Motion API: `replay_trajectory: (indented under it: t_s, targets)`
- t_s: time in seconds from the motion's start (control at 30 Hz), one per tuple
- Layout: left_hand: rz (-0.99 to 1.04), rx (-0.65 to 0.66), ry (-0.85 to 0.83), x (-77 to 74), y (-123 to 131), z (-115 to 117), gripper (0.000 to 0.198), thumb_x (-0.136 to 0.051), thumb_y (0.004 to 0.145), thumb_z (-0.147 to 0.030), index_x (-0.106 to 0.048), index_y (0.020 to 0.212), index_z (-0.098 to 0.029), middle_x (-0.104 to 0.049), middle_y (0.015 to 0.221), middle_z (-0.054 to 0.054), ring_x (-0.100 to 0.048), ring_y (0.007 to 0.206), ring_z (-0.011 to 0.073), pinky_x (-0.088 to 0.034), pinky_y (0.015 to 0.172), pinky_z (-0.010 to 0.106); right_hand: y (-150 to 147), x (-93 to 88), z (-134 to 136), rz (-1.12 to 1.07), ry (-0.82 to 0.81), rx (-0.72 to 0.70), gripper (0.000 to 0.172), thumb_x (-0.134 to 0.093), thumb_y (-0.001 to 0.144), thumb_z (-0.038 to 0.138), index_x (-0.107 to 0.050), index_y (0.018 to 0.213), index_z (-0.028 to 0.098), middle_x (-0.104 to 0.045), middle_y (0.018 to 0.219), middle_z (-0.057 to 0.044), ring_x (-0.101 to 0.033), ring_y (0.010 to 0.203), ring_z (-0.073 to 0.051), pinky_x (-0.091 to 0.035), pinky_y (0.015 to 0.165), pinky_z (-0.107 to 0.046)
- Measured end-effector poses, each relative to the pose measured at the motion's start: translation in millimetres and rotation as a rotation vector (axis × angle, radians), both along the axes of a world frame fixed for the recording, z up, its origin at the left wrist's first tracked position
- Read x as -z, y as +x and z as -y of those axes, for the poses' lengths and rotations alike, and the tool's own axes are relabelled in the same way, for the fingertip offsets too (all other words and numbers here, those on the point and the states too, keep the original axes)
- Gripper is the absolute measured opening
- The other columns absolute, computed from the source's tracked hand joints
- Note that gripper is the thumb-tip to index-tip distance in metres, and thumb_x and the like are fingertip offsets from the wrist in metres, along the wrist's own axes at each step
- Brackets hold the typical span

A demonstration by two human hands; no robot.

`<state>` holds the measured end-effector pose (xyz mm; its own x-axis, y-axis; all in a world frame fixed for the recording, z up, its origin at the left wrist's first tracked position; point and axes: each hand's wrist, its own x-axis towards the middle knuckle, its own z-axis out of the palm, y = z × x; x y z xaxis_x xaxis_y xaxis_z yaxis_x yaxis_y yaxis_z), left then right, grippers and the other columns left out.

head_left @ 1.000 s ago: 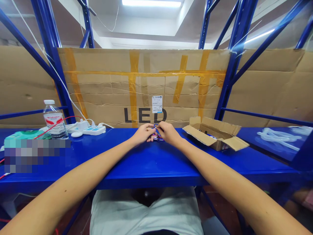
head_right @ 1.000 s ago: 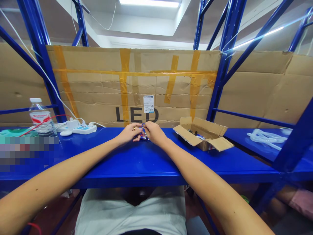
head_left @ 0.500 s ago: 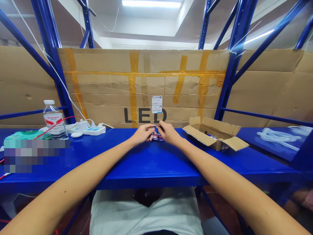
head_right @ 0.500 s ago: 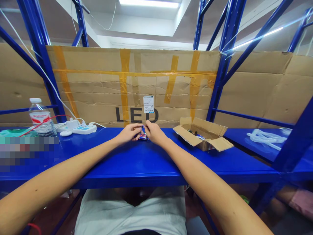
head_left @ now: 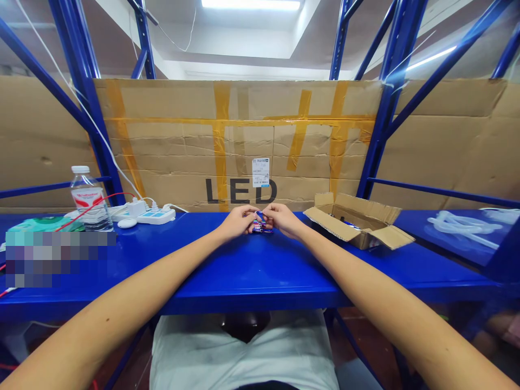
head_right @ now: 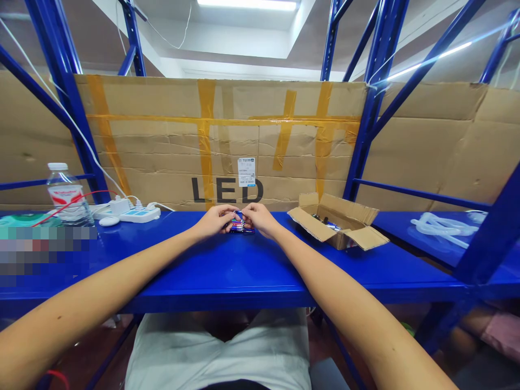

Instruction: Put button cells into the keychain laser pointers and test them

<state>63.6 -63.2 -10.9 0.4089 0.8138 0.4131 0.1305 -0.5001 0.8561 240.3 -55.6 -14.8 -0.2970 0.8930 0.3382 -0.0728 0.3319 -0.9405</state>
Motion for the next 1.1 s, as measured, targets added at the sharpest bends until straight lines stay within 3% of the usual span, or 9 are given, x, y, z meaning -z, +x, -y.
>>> replay_trajectory:
  t_s: [0.23, 0.37, 0.47, 0.57, 0.67, 0.87, 1.1]
  targets:
    - [-0.041, 0.018, -0.027, -4.1, -2.2, 3.7, 0.02, -0.055, 0.089, -0.025, -0.063, 0.098, -0.009, -0.06, 0.058, -0.001, -0.043, 0.04, 0.0062, -0.034, 0.041, 0.019, -2.1, -4.1, 4.6, 0.063, 0.077, 0.095, 0.017, -0.058, 0.078, 0.026, -0.044, 0.071, 0.021, -0.049, 0.054, 0.006, -0.041, 0.044, -0.008, -0.036, 0.045, -0.023]
    - [-0.025, 0.034, -0.025, -3.6, -1.3, 3.6, 0.021, -0.058, 0.087, -0.025, -0.063, 0.098, -0.009, -0.064, 0.065, 0.003, -0.047, 0.043, 0.007, -0.035, 0.041, 0.02, -2.2, -2.5, 3.4, 0.115, 0.145, 0.14, 0.017, -0.056, 0.077, 0.026, -0.041, 0.07, 0.022, -0.044, 0.05, 0.008, -0.04, 0.044, -0.009, -0.035, 0.046, -0.023]
    - [0.005, 0.044, -0.035, -2.0, -0.1, 2.5, 0.024, -0.06, 0.086, -0.026, -0.061, 0.101, -0.008, -0.068, 0.075, 0.006, -0.05, 0.046, 0.0074, -0.036, 0.041, 0.02, -1.6, -1.4, 2.6, 0.313, 0.3, 0.264, 0.014, -0.052, 0.078, 0.023, -0.042, 0.07, 0.022, -0.048, 0.053, 0.006, -0.045, 0.049, -0.011, -0.033, 0.049, -0.023]
    - [0.001, 0.087, -0.069, -1.4, 0.9, 2.9, 0.038, -0.058, 0.088, -0.026, -0.055, 0.119, -0.006, -0.061, 0.057, 0.0, -0.047, 0.041, 0.0084, -0.034, 0.04, 0.02, -1.6, -2.3, 4.9, 0.567, 0.523, 0.394, 0.014, -0.05, 0.08, 0.02, -0.042, 0.069, 0.021, -0.055, 0.061, 0.002, -0.048, 0.059, -0.013, -0.033, 0.056, -0.024]
    - [-0.022, 0.122, -0.104, -2.0, 1.3, 4.4, 0.045, -0.055, 0.09, -0.026, -0.049, 0.128, -0.002, -0.053, 0.044, -0.004, -0.042, 0.037, 0.0084, -0.032, 0.039, 0.02, -1.8, -4.9, 9.8, 0.75, 0.67, 0.402, 0.012, -0.047, 0.086, 0.018, -0.043, 0.074, 0.021, -0.062, 0.071, -0.003, -0.051, 0.065, -0.015, -0.034, 0.06, -0.025]
    - [0.034, 0.122, -0.152, -1.6, 0.5, 2.9, 0.038, -0.058, 0.089, -0.028, -0.057, 0.118, -0.004, -0.055, 0.046, -0.002, -0.044, 0.037, 0.0072, -0.029, 0.038, 0.018, -0.6, -11.6, 18.8, 1.04, 0.781, 0.397, 0.01, -0.043, 0.095, 0.021, -0.048, 0.087, 0.018, -0.066, 0.085, -0.013, -0.059, 0.075, -0.021, -0.034, 0.065, -0.029]
    - [0.019, 0.066, -0.154, 0.0, -0.7, -3.3, 0.024, -0.06, 0.089, -0.031, -0.065, 0.091, -0.008, -0.056, 0.051, -0.001, -0.045, 0.039, 0.0061, -0.032, 0.039, 0.018, -2.9, -14.1, 21.4, 1.154, 0.831, 0.397, 0.011, -0.045, 0.096, 0.023, -0.05, 0.09, 0.017, -0.066, 0.088, -0.015, -0.06, 0.082, -0.024, -0.035, 0.07, -0.031]
